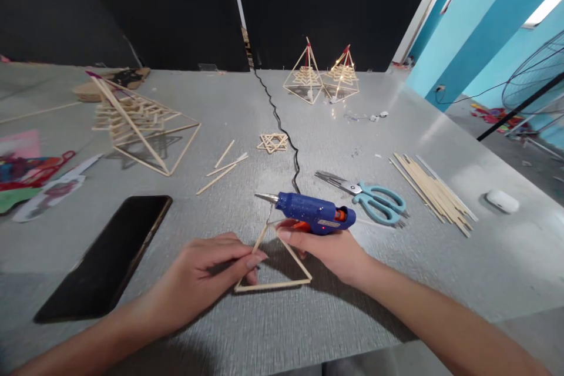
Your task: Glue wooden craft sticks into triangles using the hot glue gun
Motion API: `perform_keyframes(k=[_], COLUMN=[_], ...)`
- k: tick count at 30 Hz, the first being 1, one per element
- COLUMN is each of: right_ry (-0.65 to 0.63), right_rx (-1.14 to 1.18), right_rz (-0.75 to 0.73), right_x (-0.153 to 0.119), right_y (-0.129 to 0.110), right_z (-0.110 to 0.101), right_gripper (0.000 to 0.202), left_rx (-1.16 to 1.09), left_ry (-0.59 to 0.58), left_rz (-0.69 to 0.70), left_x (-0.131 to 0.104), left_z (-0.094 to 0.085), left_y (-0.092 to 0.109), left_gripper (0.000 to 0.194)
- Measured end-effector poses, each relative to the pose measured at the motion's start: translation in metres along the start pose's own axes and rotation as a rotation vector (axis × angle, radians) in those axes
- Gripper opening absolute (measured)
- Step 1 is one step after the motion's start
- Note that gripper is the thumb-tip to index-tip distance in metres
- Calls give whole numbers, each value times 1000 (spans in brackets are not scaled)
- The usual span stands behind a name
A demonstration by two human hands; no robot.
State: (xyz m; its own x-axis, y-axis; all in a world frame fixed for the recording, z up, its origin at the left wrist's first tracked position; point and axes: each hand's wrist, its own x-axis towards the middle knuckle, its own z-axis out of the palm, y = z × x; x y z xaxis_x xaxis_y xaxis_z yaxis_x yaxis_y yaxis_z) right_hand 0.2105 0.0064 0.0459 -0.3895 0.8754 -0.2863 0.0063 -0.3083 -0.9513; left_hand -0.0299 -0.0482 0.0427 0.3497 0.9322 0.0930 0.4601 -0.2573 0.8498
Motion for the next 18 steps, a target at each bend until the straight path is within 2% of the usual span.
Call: perform_keyframes(k=[11,18], right_ry=[-8,-4], right_rx=[-113,-120], right_rz=[2,-1], right_x=[0,1], right_y=[1,3], right_z=[0,-1], right_gripper=[43,44], left_rx=[13,4], left_ry=[-16,-16], left_rz=[-18,30], left_x=[1,0], left_z=[3,5], left_y=[0,-3], left_gripper=[47,45])
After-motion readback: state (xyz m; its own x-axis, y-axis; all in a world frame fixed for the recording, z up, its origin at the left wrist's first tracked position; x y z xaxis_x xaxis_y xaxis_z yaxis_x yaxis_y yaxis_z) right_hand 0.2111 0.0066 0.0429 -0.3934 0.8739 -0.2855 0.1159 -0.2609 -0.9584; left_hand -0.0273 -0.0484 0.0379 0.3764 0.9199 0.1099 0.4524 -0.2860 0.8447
